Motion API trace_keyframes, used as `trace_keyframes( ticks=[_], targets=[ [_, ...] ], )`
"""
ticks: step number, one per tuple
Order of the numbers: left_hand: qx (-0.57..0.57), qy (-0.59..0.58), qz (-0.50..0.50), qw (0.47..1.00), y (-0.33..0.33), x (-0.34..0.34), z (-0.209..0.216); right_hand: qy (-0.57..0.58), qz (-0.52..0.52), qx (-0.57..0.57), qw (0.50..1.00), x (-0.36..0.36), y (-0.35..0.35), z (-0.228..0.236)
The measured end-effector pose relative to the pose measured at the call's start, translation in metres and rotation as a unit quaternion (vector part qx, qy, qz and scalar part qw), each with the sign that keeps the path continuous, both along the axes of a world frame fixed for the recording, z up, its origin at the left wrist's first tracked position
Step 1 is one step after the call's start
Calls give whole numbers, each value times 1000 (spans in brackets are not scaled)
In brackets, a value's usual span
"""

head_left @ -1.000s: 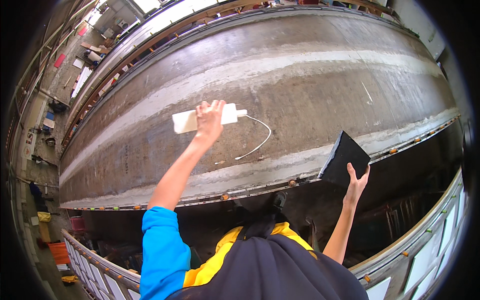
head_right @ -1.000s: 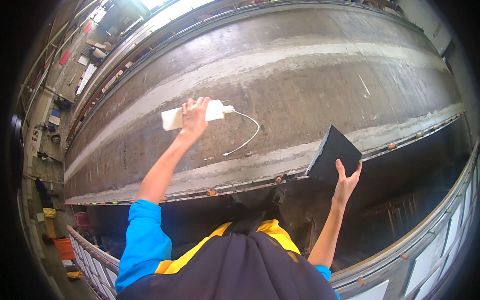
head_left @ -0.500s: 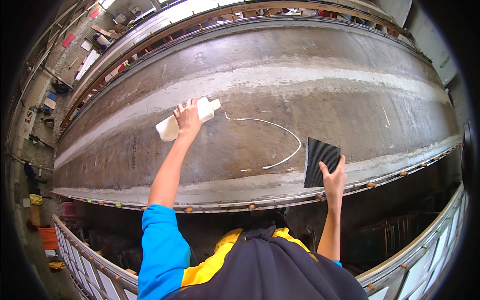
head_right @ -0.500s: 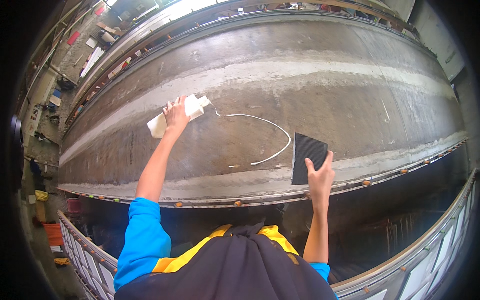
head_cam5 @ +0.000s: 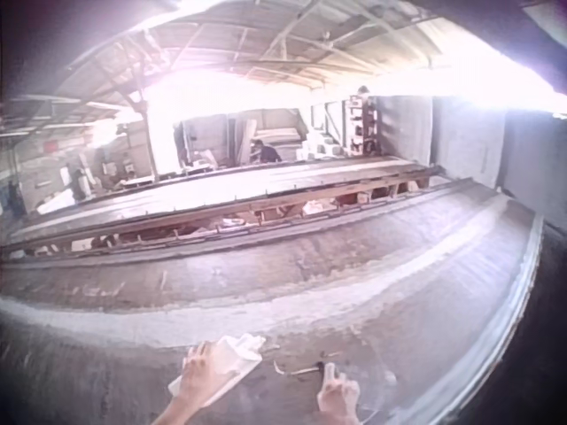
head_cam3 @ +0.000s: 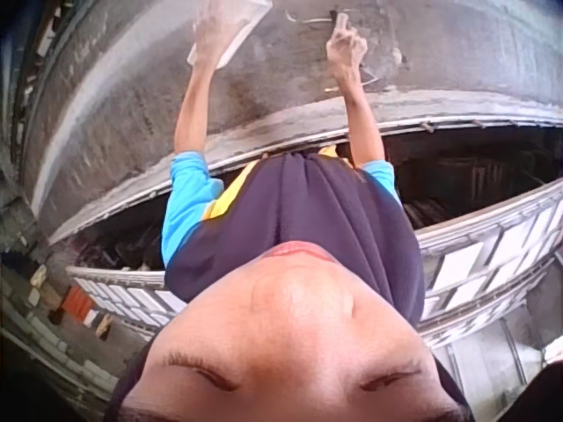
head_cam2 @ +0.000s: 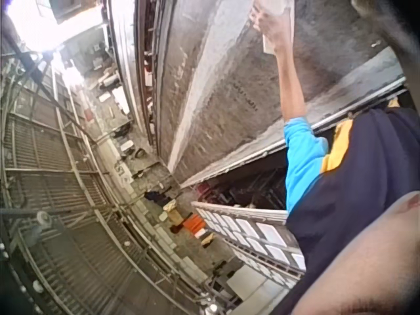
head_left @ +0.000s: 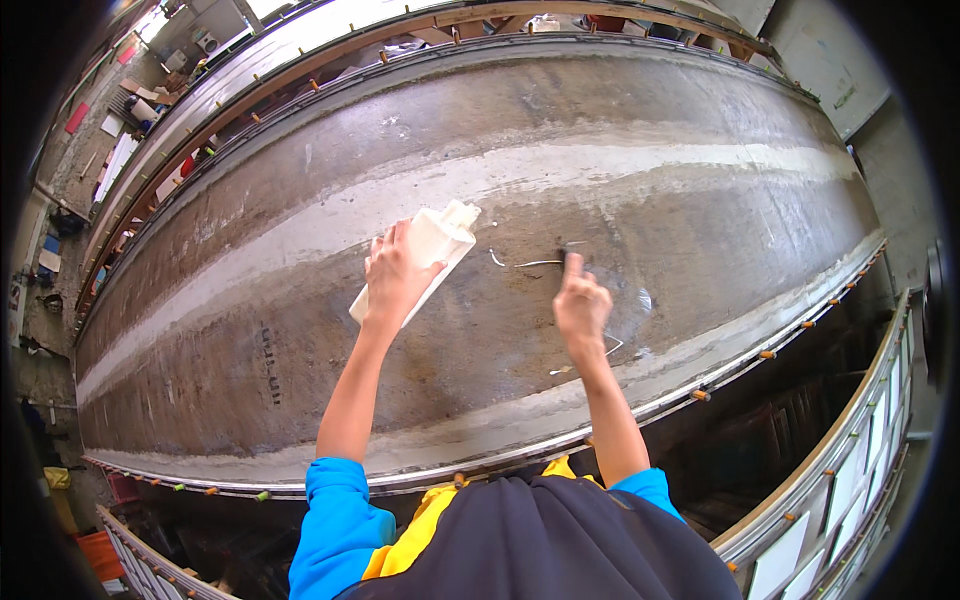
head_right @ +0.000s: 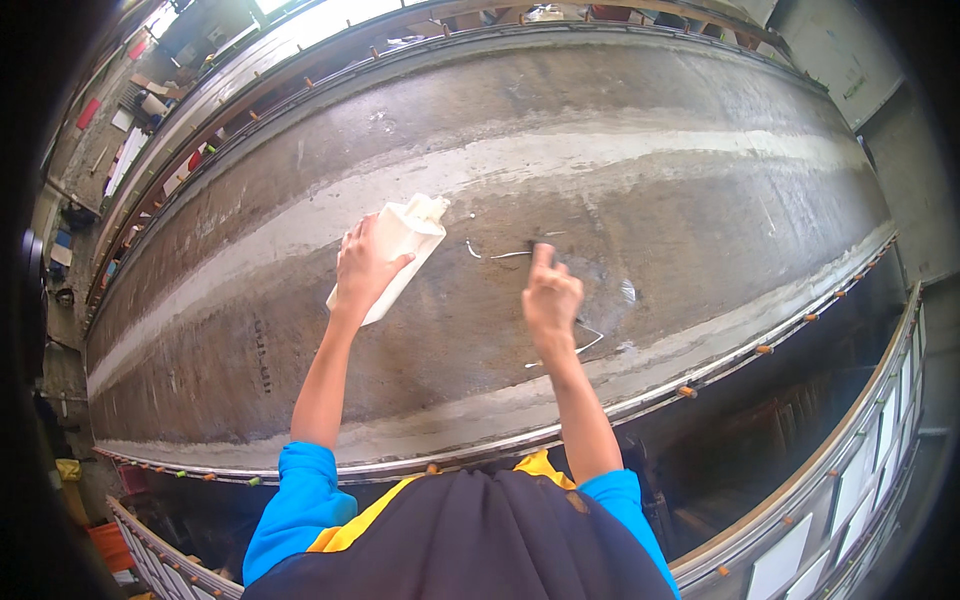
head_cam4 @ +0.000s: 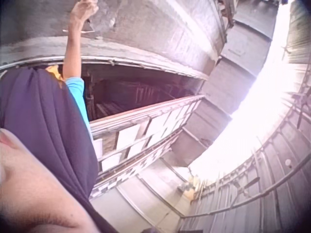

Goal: The person pours a white liquid from a plastic bottle onto a large, curved, metallic surface and spreads it using a black rectangular sponge. The person repeatedly applies the liquid and wipes the surface in a circular motion.

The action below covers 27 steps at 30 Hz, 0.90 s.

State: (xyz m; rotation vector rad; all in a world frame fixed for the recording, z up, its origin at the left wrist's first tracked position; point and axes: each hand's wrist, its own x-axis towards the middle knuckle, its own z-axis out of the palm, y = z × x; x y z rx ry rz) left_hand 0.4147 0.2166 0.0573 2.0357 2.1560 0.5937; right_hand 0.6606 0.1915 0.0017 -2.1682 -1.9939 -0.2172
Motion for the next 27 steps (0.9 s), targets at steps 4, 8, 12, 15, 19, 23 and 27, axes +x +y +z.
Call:
trace_keyframes(
  ticks=[4, 8, 12, 15, 19, 23, 27],
  targets=[
    [30, -98, -11, 995, -3, -26, -1, 156, 47, -92, 982, -15, 23, 20],
    [44, -202, -3, 978, -16, -34, 7, 85, -100, -50, 990, 40, 25, 24],
    [58, -342, -5, 938, -28, -32, -3, -46, 26, -59, 997, -8, 9, -10],
    [72, -444, -13, 893, -45, -32, -9, 4, 239, -20, 971, -33, -18, -19],
    [147, -450, -5, 881, -76, -35, -12, 99, 260, -116, 954, -8, 7, 21],
    [204, -471, 9, 858, -99, -15, -7, 78, 286, -28, 955, 33, 58, 22],
    [214, -481, 49, 848, -129, -1, -13, 102, 356, -5, 929, 41, 33, 1]
  ],
)
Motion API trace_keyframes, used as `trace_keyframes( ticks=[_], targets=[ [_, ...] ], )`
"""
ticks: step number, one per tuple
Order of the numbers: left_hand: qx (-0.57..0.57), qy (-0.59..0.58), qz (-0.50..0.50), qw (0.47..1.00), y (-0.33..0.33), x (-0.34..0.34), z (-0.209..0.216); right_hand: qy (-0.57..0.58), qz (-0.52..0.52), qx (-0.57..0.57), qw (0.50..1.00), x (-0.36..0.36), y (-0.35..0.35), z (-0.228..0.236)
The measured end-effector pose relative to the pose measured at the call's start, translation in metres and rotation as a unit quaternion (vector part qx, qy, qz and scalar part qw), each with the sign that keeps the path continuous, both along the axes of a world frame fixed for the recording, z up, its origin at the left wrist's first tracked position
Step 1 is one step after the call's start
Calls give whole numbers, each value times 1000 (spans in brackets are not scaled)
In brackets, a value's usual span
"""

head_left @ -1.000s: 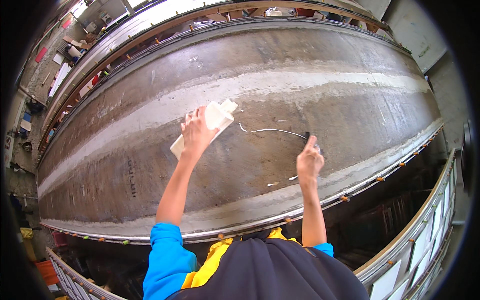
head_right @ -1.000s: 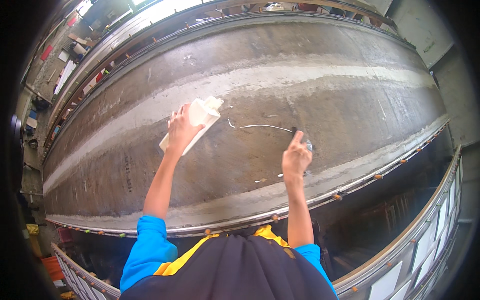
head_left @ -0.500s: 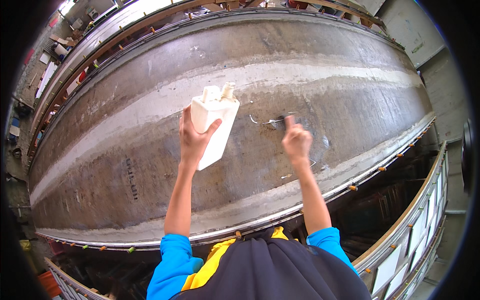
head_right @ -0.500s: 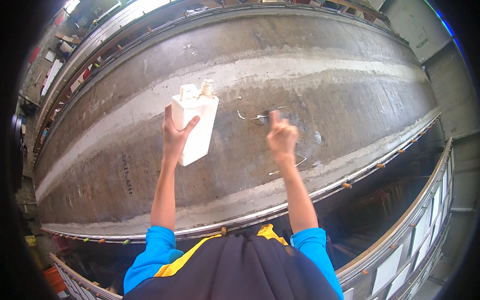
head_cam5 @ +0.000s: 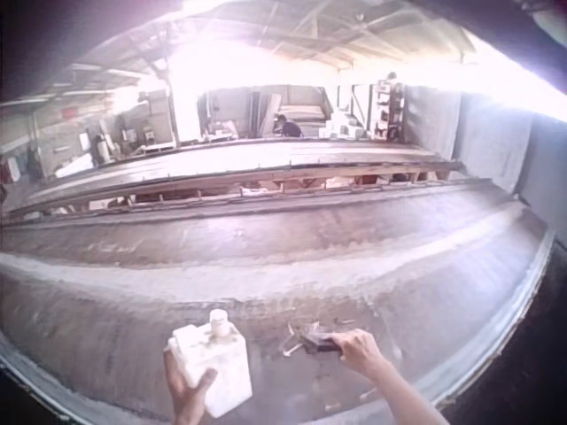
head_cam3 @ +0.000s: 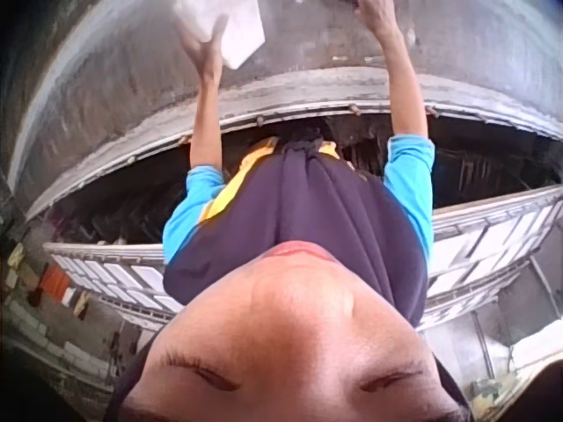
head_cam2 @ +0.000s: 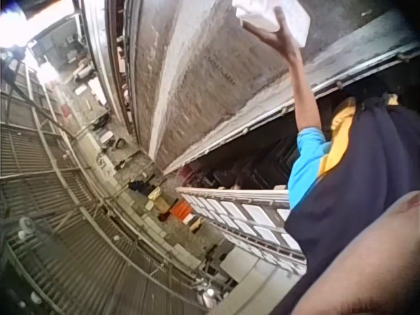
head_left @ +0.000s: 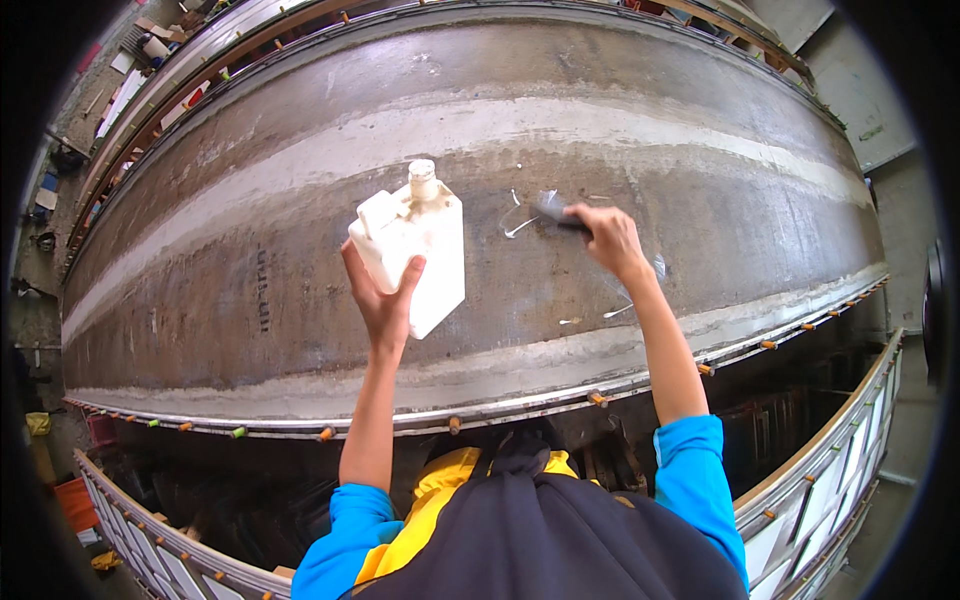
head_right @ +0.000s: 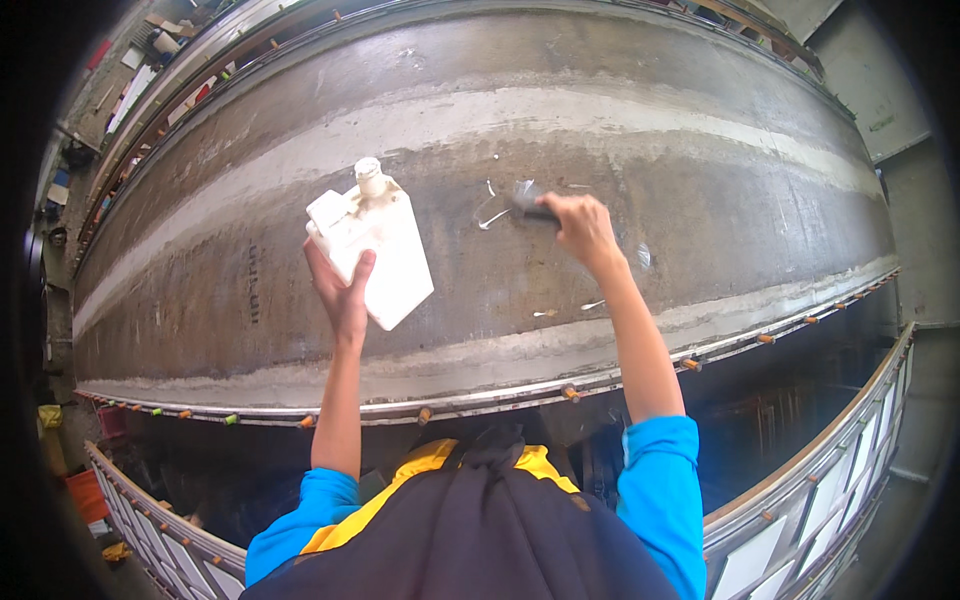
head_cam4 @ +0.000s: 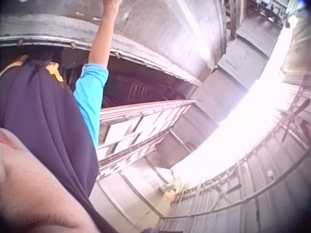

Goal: The person pours a white liquid from a plastic bottle onto a large, curved, metallic surface and spreads it using a black rectangular sponge. The person repeatedly applies the liquid and wipes the surface in a circular motion.

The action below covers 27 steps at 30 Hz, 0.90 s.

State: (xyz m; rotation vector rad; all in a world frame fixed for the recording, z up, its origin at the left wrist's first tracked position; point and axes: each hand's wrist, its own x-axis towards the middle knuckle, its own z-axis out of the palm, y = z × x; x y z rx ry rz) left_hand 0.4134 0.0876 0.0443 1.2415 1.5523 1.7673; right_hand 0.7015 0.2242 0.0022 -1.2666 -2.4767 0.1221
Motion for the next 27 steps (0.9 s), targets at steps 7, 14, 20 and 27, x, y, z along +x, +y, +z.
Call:
trace_keyframes(
  ticks=[7, 14, 20, 27],
  targets=[
    [-21, 0, 61, 998, -47, 15, -22, -30, 153, -157, 975, 10, -72, 19],
    [-5, 21, 26, 999, -60, 42, -2, -8, 59, -14, 998, -20, 17, 5],
    [-5, -21, 42, 999, -80, 46, -14, 37, 118, -60, 991, 27, -96, -5],
    [-14, -38, 8, 999, -65, 72, -19, 53, -107, -63, 991, 80, -96, 35]
  ],
)
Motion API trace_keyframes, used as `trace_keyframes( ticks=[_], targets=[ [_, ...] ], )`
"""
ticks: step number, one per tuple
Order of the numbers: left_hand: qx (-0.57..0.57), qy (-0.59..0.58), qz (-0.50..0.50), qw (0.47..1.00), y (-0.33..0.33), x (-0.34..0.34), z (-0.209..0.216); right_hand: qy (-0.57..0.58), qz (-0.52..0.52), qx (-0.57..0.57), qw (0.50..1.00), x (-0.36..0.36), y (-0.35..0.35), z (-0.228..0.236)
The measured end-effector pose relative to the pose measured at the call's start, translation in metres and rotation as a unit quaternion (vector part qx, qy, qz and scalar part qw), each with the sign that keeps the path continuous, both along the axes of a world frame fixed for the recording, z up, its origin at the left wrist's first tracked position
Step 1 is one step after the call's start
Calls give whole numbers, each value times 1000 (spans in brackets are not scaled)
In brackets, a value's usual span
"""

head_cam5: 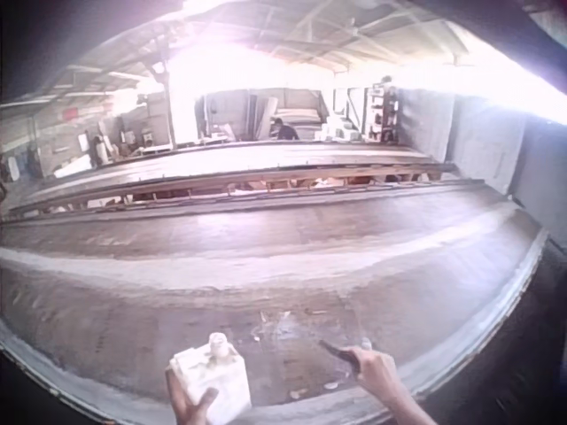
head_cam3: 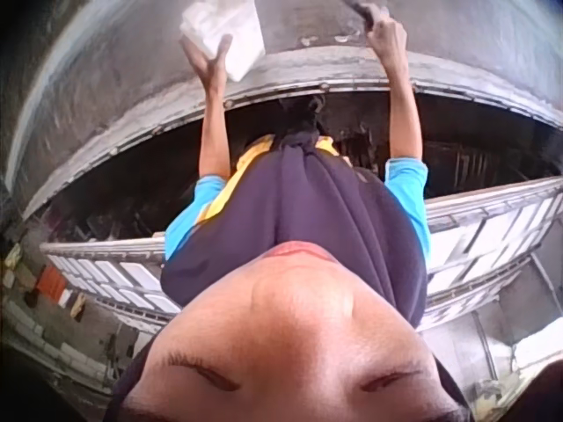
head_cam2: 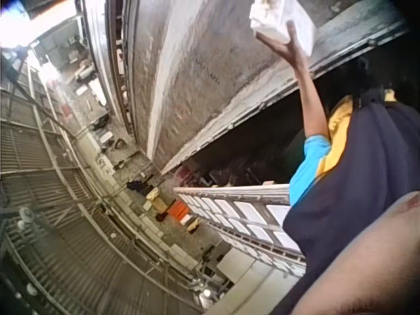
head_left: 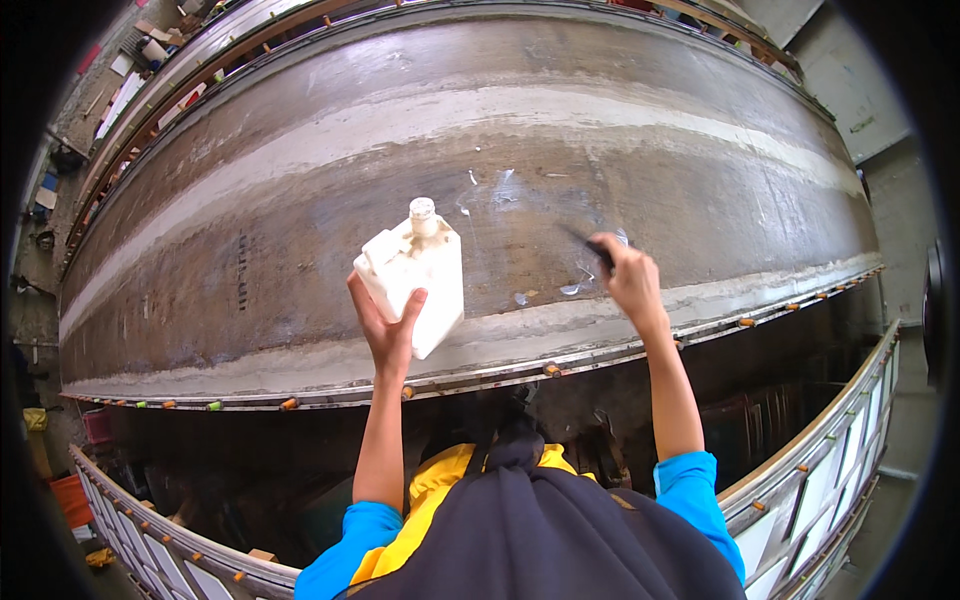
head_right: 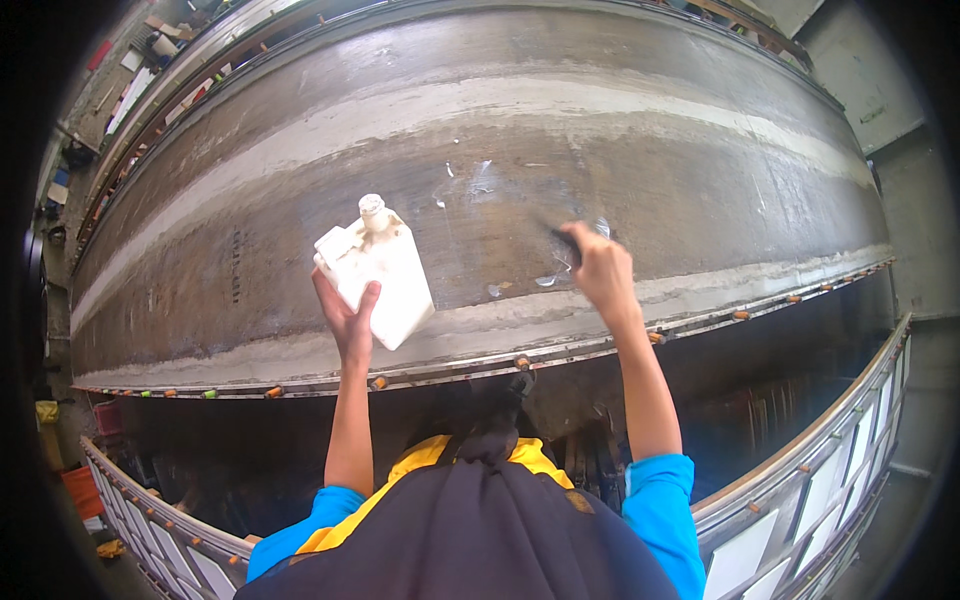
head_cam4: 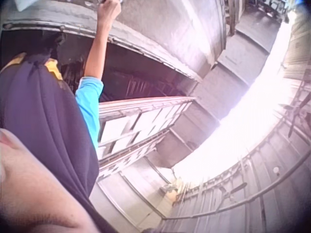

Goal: The person pours a white liquid from a plastic bottle onto a large, curved, metallic surface and spreads it using a black rectangular sponge. The person repeatedly applies the liquid and wipes the surface in a circular motion.

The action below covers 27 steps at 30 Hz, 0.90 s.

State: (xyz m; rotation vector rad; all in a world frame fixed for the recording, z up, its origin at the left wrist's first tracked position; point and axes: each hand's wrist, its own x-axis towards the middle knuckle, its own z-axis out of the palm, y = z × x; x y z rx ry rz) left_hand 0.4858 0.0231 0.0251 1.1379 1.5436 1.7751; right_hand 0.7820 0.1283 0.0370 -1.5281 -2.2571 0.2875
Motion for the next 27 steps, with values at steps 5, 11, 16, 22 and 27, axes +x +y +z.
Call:
trace_keyframes(
  ticks=[5, 11, 16, 22, 27],
  targets=[
    [-11, 18, -15, 1000, -1, 6, -3, -151, -167, 12, 974, -12, 13, -28],
    [-17, 16, 5, 1000, -6, -1, -4, -56, 12, -64, 996, -114, -42, -34],
    [-6, 28, 30, 999, -15, -12, -1, 62, -89, -146, 983, -34, 19, -17],
    [-26, 18, 47, 998, -22, -12, -3, -133, -99, -4, 986, -92, -10, -45],
    [-11, 9, 54, 998, -18, -18, -4, -39, 141, -9, 989, -121, -28, -36]
  ],
)
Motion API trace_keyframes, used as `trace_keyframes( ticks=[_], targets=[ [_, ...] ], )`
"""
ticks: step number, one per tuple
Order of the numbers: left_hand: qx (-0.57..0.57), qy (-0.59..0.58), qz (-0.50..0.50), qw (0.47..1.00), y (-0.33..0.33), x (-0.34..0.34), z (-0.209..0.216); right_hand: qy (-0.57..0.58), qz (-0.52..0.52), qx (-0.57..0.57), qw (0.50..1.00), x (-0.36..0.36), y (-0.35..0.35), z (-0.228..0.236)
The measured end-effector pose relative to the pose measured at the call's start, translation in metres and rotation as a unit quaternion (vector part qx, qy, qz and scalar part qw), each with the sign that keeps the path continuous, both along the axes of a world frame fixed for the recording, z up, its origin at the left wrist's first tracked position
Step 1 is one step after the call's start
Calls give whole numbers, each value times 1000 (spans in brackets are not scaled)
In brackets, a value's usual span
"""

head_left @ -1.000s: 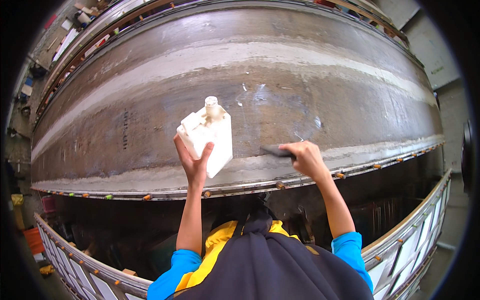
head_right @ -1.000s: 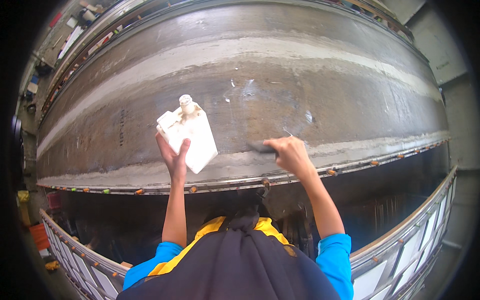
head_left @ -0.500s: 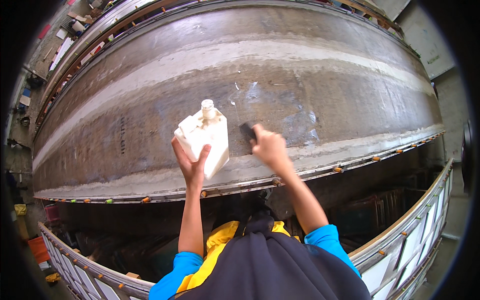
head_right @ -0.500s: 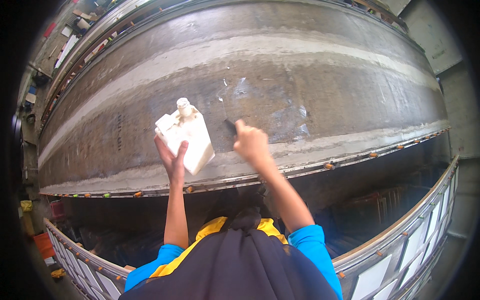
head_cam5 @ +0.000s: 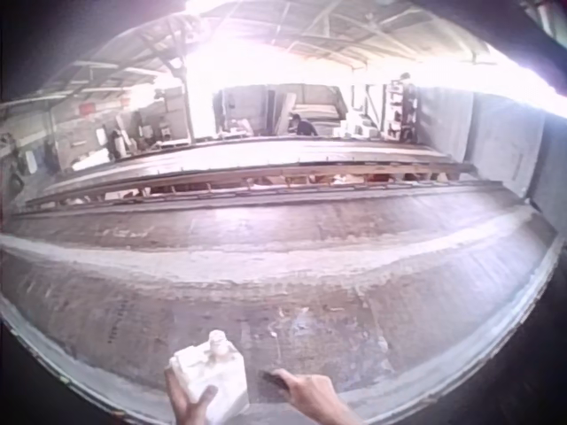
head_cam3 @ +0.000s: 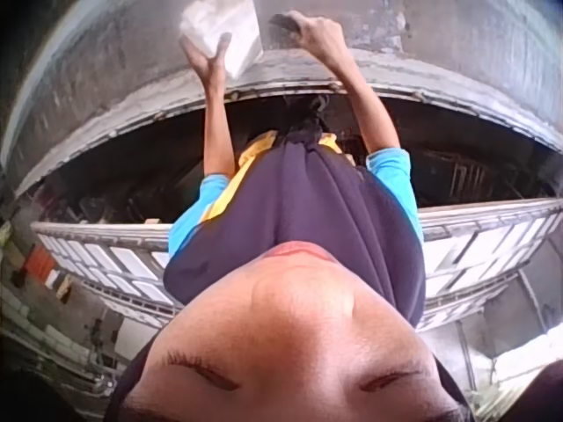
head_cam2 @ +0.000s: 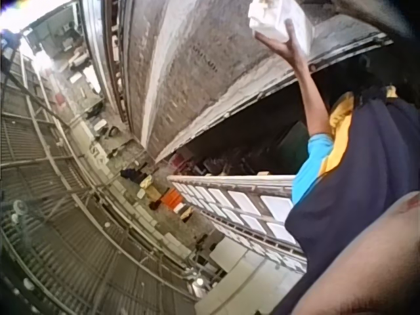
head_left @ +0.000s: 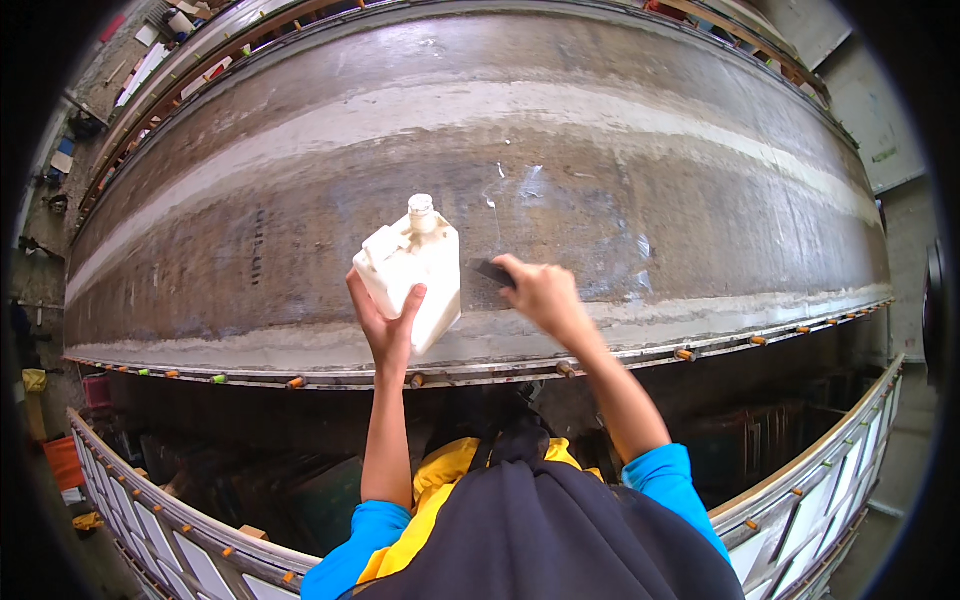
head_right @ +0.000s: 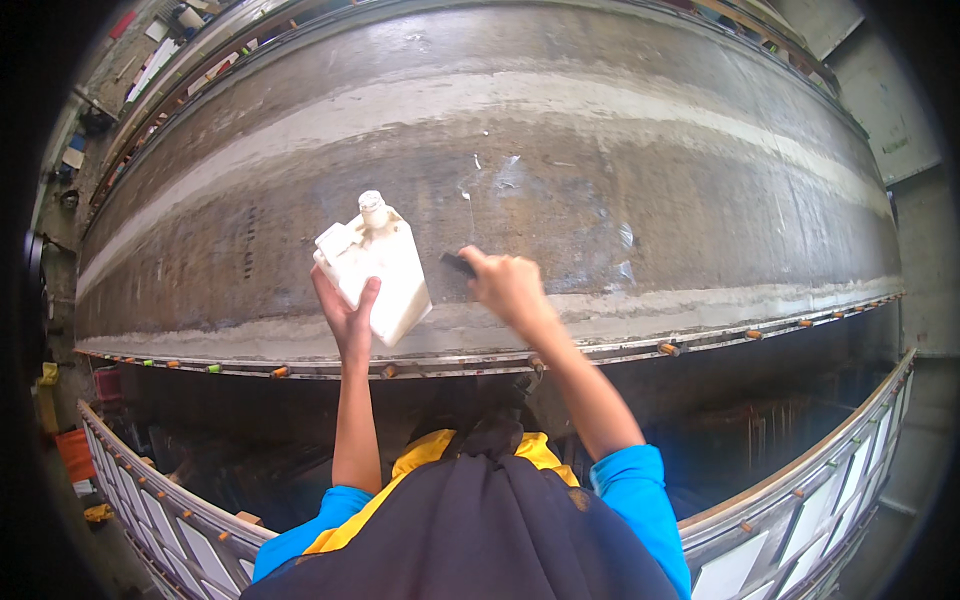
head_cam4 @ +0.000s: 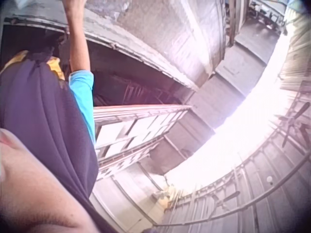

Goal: The person pours a white liquid from a plastic bottle onto a large, curved, metallic surface and spreads it using a black rectangular sponge. The person repeatedly applies the liquid and wipes the surface in a circular motion.

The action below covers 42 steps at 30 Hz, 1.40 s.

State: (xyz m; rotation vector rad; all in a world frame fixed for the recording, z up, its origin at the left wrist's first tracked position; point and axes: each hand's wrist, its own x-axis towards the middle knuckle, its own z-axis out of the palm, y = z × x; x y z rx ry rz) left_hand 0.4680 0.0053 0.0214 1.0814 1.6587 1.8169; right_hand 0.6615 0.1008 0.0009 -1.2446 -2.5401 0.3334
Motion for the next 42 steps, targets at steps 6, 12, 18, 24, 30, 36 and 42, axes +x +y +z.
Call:
trace_keyframes(
  ticks=[6, 12, 18, 24, 30, 36, 42],
  targets=[
    [-1, 5, -5, 1000, 5, 2, 7, -99, -51, 49, 993, 59, 108, 27],
    [-8, 8, -12, 1000, 4, -6, -3, -1, 60, 17, 998, 62, 55, 8],
    [-15, -4, -26, 1000, 2, -10, -2, -48, 85, -78, 992, 82, 33, 21],
    [-16, 15, -50, 999, 13, -4, -1, -68, -69, 10, 995, 74, 110, 26],
    [-15, 3, -40, 999, 9, -12, -6, -32, 96, 11, 995, 83, 24, 15],
    [6, -10, -27, 1000, 7, -10, 1, 36, -21, -3, 999, 93, 24, 37],
    [19, -44, -12, 999, 2, -11, -3, -73, -346, 66, 933, 90, 52, 5]
  ],
)
